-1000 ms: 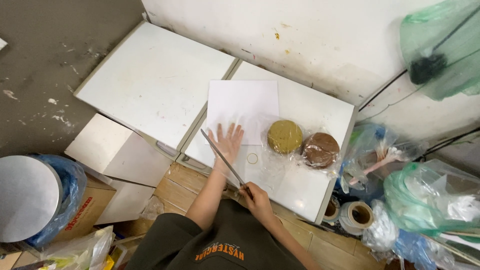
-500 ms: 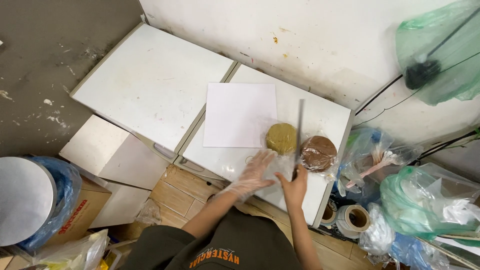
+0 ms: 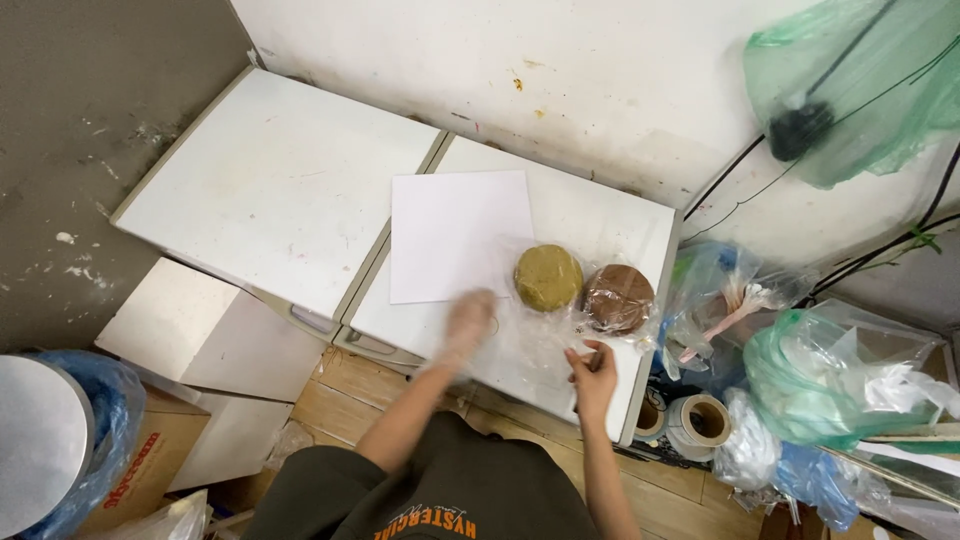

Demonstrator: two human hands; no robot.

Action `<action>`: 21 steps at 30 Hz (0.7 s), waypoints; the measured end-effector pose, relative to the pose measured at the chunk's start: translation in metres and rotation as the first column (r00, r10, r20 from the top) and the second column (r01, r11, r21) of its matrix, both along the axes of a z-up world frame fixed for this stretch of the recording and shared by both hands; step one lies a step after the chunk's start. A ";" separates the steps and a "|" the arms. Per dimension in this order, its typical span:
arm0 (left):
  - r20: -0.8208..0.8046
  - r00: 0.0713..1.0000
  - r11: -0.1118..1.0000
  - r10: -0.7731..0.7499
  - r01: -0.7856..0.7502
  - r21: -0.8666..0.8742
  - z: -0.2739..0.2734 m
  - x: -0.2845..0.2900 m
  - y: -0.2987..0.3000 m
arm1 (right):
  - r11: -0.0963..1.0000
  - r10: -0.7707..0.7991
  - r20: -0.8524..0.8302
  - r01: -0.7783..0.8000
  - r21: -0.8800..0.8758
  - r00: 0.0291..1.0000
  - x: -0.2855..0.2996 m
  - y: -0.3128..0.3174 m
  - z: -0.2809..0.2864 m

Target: Prepare and organize dough and materials for cake decorating.

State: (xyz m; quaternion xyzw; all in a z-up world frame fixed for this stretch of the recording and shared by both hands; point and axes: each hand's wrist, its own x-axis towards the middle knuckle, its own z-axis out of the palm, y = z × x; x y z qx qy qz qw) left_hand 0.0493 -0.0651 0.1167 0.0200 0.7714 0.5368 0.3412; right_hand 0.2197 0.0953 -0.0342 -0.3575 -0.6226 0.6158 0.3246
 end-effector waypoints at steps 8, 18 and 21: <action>-0.533 0.794 0.921 -0.293 0.384 0.066 -0.003 0.018 -0.012 | 0.999 -0.037 0.070 0.040 -0.033 0.997 -0.005 -0.015 0.021; -0.462 0.760 0.886 -0.456 0.338 -0.319 -0.045 -0.011 -0.009 | 0.980 0.119 0.101 -0.133 0.151 0.988 0.004 -0.018 0.031; -0.419 0.869 0.952 -0.262 0.163 -0.257 -0.014 -0.002 -0.007 | 0.948 0.160 0.157 -0.196 0.250 0.975 0.002 -0.034 0.046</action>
